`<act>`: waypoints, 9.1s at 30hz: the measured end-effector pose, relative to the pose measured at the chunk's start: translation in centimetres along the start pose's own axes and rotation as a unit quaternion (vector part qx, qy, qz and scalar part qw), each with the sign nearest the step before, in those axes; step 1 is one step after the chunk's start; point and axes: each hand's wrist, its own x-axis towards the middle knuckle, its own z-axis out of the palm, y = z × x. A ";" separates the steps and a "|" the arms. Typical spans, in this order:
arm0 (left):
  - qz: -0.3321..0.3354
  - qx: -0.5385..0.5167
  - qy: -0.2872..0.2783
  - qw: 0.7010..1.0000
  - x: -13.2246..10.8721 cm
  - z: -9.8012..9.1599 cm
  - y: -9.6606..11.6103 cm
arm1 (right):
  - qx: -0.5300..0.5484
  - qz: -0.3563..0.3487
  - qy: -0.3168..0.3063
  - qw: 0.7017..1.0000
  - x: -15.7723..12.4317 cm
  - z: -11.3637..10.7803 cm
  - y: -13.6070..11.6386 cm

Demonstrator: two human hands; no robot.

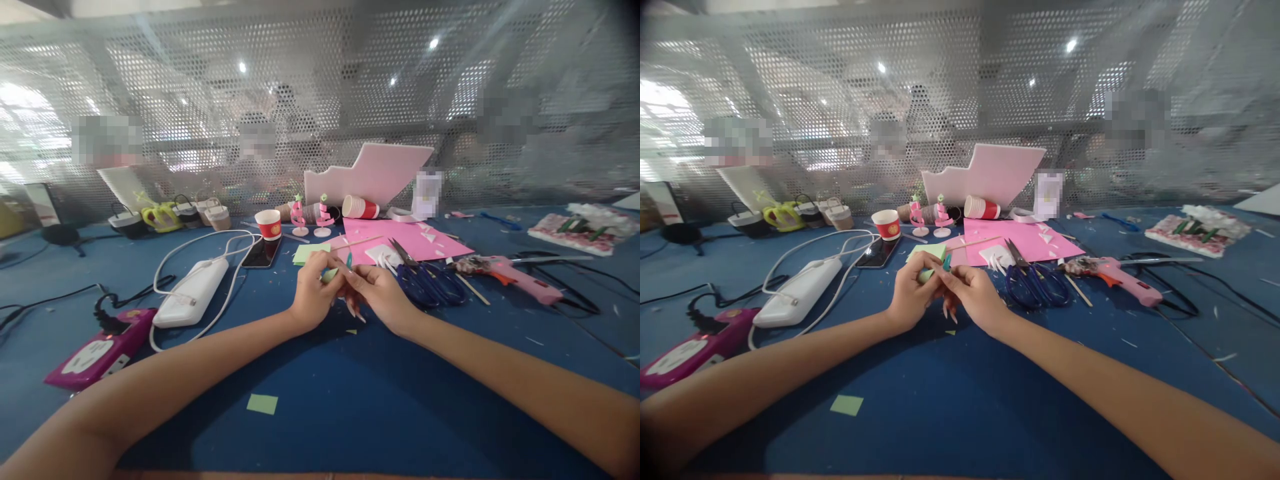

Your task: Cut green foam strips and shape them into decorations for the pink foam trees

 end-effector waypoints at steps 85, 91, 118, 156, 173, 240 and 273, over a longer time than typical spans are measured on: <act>-0.056 0.074 -0.145 0.985 0.4 -0.3 -0.6 | -0.030 0.061 0.010 0.998 0.3 -1.6 0.0; -0.062 0.076 -0.128 0.987 0.3 -0.2 -0.6 | -0.059 0.031 0.032 0.997 0.0 -1.1 0.2; -0.075 -0.119 -0.152 0.978 0.0 -0.4 -1.3 | -0.103 -0.010 -0.030 0.994 -0.1 -1.9 0.0; -0.072 -0.037 -0.174 0.981 -0.1 -0.4 -0.3 | -0.065 -0.012 -0.027 0.997 -0.3 -1.3 0.2; -0.102 -0.059 -0.191 0.974 -0.1 -0.6 -0.2 | -0.058 0.012 -0.034 0.998 -0.3 -1.6 0.0; -0.059 0.019 -0.189 0.980 -0.1 -0.5 -0.5 | 0.010 0.052 -0.039 0.998 0.2 -2.2 0.8; -0.103 -0.031 -0.180 0.978 0.0 -0.7 -0.9 | -0.060 -0.001 -0.008 0.998 -0.2 -1.7 -0.1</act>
